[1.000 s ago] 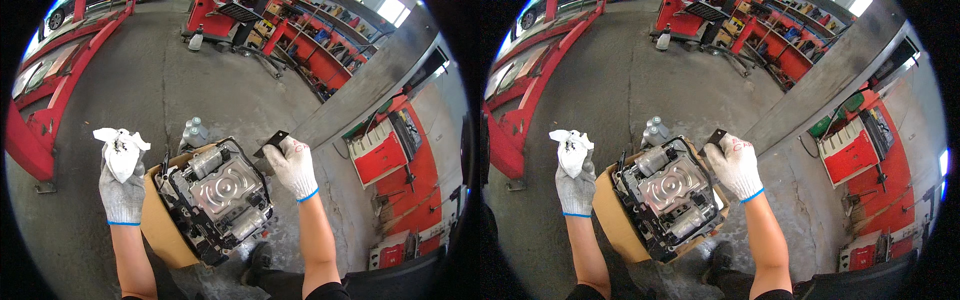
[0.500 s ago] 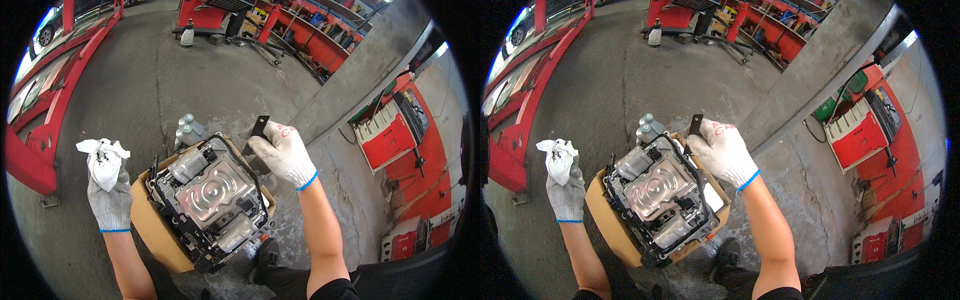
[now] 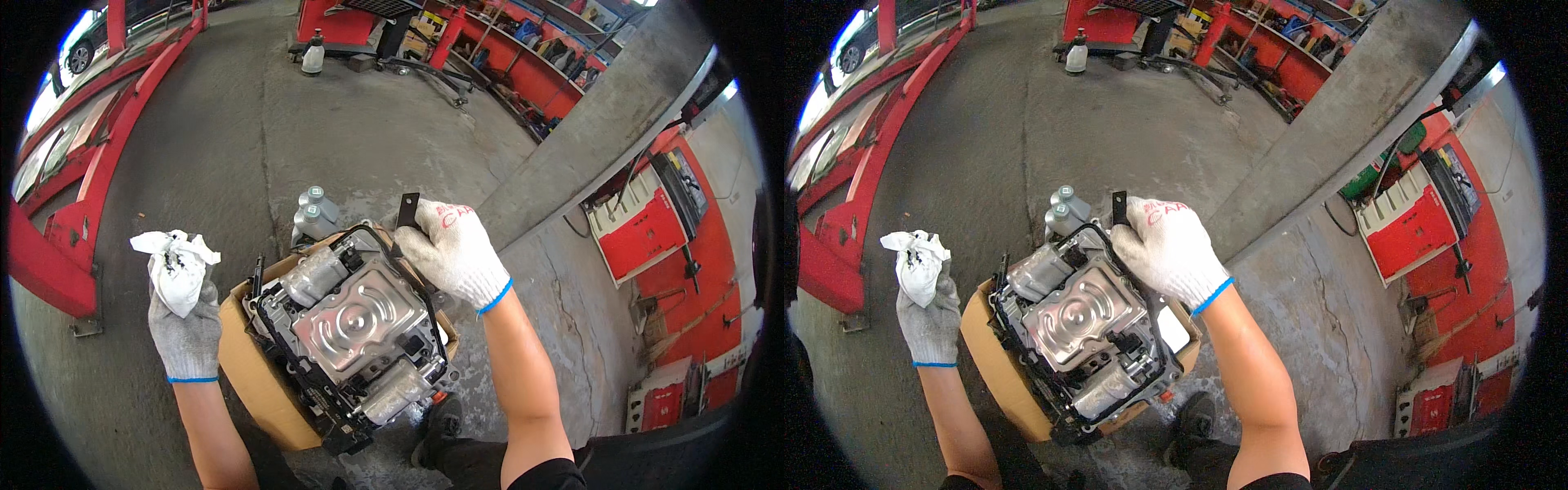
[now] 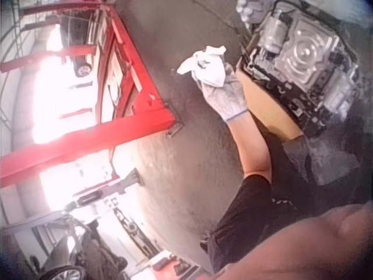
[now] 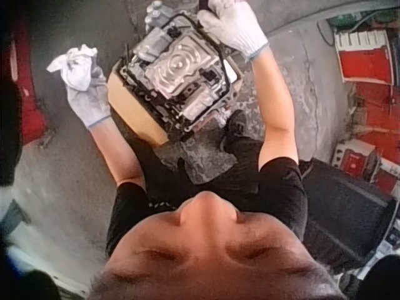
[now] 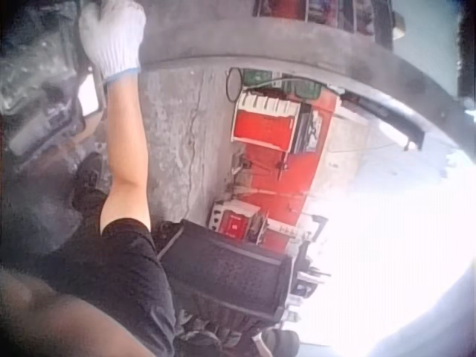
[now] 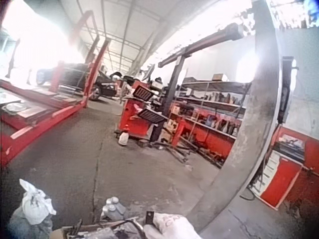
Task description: The person sits on the floor and uses a white cloth and a black scraper to clean a metallic engine component resting in a cardboard box. They repeatedly wipe and scrape the surface, rotating the component to access different sides.
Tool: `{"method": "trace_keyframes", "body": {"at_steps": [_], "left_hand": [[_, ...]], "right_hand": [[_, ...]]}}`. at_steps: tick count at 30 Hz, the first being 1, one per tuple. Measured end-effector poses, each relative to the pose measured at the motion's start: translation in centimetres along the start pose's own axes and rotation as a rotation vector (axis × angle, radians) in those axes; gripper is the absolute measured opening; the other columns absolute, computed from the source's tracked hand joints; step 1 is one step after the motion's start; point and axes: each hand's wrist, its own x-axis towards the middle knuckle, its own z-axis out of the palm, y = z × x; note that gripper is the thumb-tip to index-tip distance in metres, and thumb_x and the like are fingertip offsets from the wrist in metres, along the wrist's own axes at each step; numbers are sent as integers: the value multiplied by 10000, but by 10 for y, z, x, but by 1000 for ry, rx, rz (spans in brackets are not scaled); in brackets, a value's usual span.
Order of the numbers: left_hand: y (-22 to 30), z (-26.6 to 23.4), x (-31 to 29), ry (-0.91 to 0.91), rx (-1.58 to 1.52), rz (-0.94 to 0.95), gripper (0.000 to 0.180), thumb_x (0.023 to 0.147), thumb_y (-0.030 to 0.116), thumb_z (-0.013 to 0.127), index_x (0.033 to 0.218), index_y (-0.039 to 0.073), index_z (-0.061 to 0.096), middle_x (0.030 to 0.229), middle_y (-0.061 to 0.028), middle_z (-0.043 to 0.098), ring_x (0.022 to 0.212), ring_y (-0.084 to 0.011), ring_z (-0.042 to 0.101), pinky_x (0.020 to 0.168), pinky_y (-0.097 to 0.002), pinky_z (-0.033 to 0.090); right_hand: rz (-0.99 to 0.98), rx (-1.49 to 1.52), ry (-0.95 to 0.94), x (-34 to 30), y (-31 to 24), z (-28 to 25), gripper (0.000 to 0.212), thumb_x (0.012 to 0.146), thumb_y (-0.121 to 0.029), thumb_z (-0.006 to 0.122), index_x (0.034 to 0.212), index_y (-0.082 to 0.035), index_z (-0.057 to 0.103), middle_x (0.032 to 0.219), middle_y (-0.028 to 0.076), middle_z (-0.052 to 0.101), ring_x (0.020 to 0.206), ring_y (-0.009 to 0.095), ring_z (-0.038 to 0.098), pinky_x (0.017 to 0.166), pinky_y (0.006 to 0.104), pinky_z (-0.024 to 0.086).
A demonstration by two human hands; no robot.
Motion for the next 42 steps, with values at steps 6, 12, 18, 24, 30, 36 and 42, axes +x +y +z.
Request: {"method": "trace_keyframes", "body": {"at_steps": [6, 12, 18, 24, 30, 36, 42], "left_hand": [[4, 2, 6, 141, -183, -100, 370, 1017, 168, 481, 1354, 45, 573, 1288, -109, 662, 1092, -259, 674, 728, -289, 597], [3, 0, 8, 109, -211, -114, 367, 1022, 167, 478, 1353, 42, 572, 1288, -108, 662, 1099, -248, 671, 742, -294, 600], [-2, -3, 7, 121, -141, -67, 365, 1024, 172, 474, 1350, 41, 574, 1290, -109, 663, 1102, -244, 673, 750, -294, 601], [-1, 0, 6, 132, -155, -81, 368, 1019, 164, 470, 1349, 39, 574, 1291, -119, 662, 1109, -250, 674, 749, -302, 604], [-2, -9, 6, 54, -158, -96, 364, 1057, 225, 472, 1392, 106, 547, 1336, -84, 644, 1136, -196, 664, 798, -309, 604], [-2, -12, 5, 45, -85, -52, 369, 1052, 180, 481, 1405, 85, 520, 1343, -88, 626, 1120, -185, 657, 828, -293, 580], [-4, -18, 4, -6, 137, 17, 375, 1036, 101, 494, 1408, 51, 498, 1338, -88, 608, 1126, -165, 642, 846, -293, 573]], "right_hand": [[10, 43, 15, 0, -1, 3, 240, 877, -227, 579, 933, -2, 641, 878, 257, 659, 881, 445, 652, 762, 490, 526], [190, 197, -52, 3, 23, 4, 136, 922, -132, 660, 932, 4, 667, 758, -1, 624, 727, 79, 530, 653, 301, 475], [179, 392, -86, 4, 37, 10, 142, 947, -150, 677, 962, -8, 667, 814, -34, 614, 762, 55, 506, 664, 258, 448], [207, 560, -89, 0, 19, 1, 149, 941, -157, 685, 907, -16, 654, 779, -47, 575, 738, 62, 490, 646, 263, 435], [217, 586, -86, -2, 20, -2, 206, 919, -174, 710, 822, -25, 606, 738, -41, 535, 695, 69, 464, 599, 279, 408], [292, 444, -194, -2, 10, -14, 178, 918, -92, 629, 1047, 17, 688, 877, 3, 644, 830, 90, 551, 763, 295, 491], [256, 334, -201, -6, 6, -18, 214, 896, -140, 616, 1033, -4, 710, 827, 45, 678, 821, 109, 609, 762, 327, 510]]}}
